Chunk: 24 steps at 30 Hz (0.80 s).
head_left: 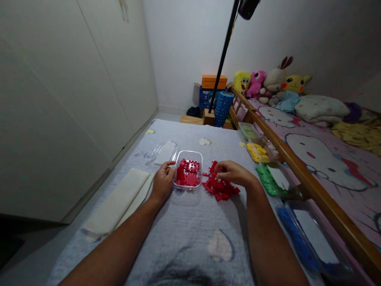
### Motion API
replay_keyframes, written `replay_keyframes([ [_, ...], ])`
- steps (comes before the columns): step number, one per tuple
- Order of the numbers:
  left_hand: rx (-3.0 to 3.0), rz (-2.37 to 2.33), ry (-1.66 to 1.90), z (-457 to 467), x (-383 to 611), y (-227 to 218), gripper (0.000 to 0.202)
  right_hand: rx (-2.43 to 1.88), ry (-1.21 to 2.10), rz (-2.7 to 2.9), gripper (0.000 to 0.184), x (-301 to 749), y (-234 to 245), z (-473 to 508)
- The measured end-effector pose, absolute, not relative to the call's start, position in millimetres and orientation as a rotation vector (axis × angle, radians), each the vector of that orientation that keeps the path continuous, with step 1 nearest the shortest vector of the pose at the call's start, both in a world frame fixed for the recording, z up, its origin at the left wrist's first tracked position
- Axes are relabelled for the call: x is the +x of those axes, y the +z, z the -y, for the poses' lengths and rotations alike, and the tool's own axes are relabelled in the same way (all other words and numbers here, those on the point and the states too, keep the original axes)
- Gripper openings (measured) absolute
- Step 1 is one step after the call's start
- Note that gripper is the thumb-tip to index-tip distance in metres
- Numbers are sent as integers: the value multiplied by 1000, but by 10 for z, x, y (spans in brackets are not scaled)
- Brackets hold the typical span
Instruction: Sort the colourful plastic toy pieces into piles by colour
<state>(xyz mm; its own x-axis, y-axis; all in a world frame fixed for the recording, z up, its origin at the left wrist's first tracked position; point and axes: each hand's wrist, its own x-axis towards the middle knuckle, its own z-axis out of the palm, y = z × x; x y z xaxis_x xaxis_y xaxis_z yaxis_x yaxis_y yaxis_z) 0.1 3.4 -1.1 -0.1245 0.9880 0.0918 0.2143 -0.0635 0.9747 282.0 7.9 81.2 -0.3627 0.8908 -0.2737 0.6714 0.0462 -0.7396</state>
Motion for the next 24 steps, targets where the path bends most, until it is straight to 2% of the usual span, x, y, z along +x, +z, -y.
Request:
replay_keyframes([
  [3,1359,-1419,1265,-39,-2,-29,37,-1452,1254,1955,10,2698,930,-181],
  [6,1355,-1422,1268,-39,0,-26,38,-1403,1128,1928,13,2470,939,-369],
  [14,1311,-1391,1267,-24,23,31,36,-1509,801,2173,15,1987,618,-774],
  [18,1310,-1385,1267,-30,20,16,36,-1685,461,2208,22,1961,559,-749],
  [21,1331,-1391,1276,-40,9,-1,36,-1656,277,2105,31,2080,568,-668],
  [24,1343,-1401,1274,-41,2,-8,36,-1628,309,2077,23,2294,615,-521],
])
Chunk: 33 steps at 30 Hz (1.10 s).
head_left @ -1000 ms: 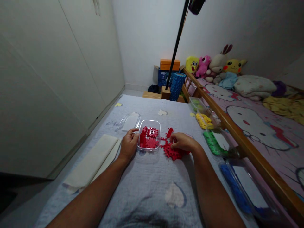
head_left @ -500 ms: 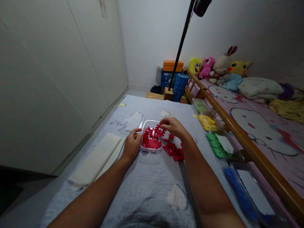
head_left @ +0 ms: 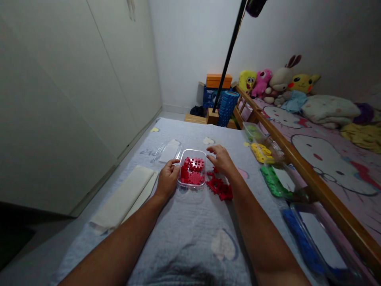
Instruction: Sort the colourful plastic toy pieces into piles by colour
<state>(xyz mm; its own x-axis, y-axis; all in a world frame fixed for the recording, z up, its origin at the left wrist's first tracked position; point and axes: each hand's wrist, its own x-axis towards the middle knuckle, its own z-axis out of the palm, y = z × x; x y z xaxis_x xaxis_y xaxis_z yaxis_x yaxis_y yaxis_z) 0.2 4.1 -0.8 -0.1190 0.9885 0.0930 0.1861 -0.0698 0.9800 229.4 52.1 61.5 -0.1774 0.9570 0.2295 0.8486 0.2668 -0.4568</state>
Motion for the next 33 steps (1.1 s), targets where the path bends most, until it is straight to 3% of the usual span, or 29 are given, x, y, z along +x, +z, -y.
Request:
replay_keyframes([
  [4,1373,-1420,1260,-36,1,-16,36,-1708,553,2267,13,2536,684,-195],
  [9,1373,-1409,1265,-40,2,-31,36,-1734,524,2500,41,2561,645,188],
  [11,1374,-1404,1265,-40,0,-29,36,-1758,462,2527,44,2533,595,258],
  [23,1393,-1420,1257,-42,-4,-34,36,-1680,524,2357,34,2616,515,331],
  [33,1377,-1412,1261,-40,-2,-32,35,-1857,332,2350,34,2561,472,366],
])
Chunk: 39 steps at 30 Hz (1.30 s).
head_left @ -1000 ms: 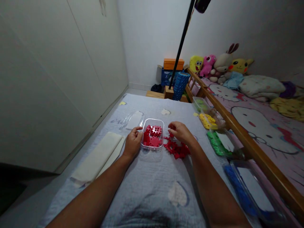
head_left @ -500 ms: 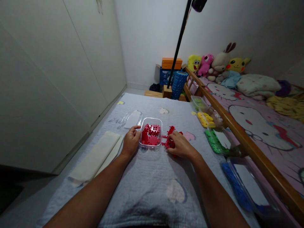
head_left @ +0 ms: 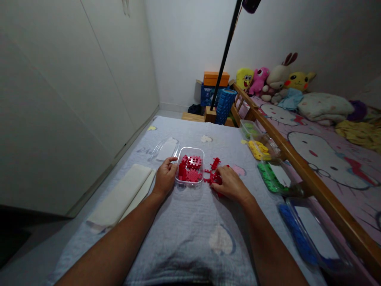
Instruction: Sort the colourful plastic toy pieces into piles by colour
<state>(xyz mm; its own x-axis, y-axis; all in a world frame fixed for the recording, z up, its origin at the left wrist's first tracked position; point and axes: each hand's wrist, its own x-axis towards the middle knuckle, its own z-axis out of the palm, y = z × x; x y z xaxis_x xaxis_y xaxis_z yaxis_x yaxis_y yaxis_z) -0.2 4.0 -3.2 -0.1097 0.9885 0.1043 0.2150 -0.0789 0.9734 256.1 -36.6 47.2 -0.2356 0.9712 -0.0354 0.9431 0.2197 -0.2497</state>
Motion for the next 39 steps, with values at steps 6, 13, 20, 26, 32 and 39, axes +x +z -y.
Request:
replay_keyframes([
  [6,1377,-1419,1266,-39,2,-24,35,-1650,274,2193,34,2446,634,263],
  [13,1383,-1396,1263,-47,-6,-36,35,-1544,299,2417,47,2017,704,147],
  [20,1377,-1410,1265,-53,-5,-46,34,-1531,384,2369,44,2109,714,103],
  [26,1382,-1422,1262,-45,0,-32,34,-1789,441,2257,19,2486,762,114],
  [32,1389,-1428,1257,-35,0,-10,35,-2012,359,2441,51,2505,652,337],
  [39,1397,-1423,1251,-32,-7,-18,36,-1950,350,2401,42,2472,517,388],
])
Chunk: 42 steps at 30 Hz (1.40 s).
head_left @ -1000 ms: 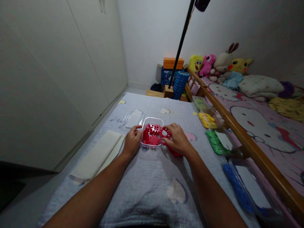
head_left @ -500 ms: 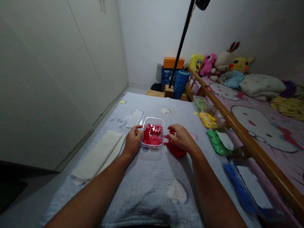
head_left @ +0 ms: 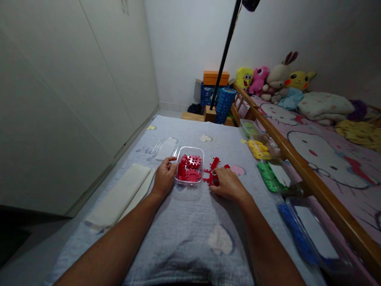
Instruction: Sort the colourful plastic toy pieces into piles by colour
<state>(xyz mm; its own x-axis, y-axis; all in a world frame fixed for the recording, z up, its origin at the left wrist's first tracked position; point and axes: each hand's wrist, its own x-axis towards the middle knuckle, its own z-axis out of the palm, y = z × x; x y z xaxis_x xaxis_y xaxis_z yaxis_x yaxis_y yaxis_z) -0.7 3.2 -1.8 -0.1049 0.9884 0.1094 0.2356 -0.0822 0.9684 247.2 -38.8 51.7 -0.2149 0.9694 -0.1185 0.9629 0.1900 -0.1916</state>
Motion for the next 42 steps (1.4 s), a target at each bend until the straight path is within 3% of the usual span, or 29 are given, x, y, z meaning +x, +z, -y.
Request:
replay_keyframes([
  [6,1391,-1425,1252,-32,-5,-17,36,-1720,469,2223,48,2577,609,333],
  [10,1402,-1439,1252,-36,-7,-18,35,-1583,466,2159,42,2487,747,230],
  [23,1340,-1375,1277,-31,14,18,35,-1542,257,2539,33,1892,788,-136],
  [30,1338,-1380,1268,-34,14,10,37,-1436,480,2514,33,2004,819,-103],
  [35,1379,-1416,1264,-39,0,-20,36,-1646,494,2270,13,2297,869,-104],
  [40,1361,-1399,1251,-33,0,1,37,-1812,489,2427,3,2423,758,3],
  [42,1349,-1394,1254,-31,6,9,37,-1825,413,2489,15,2407,666,52],
])
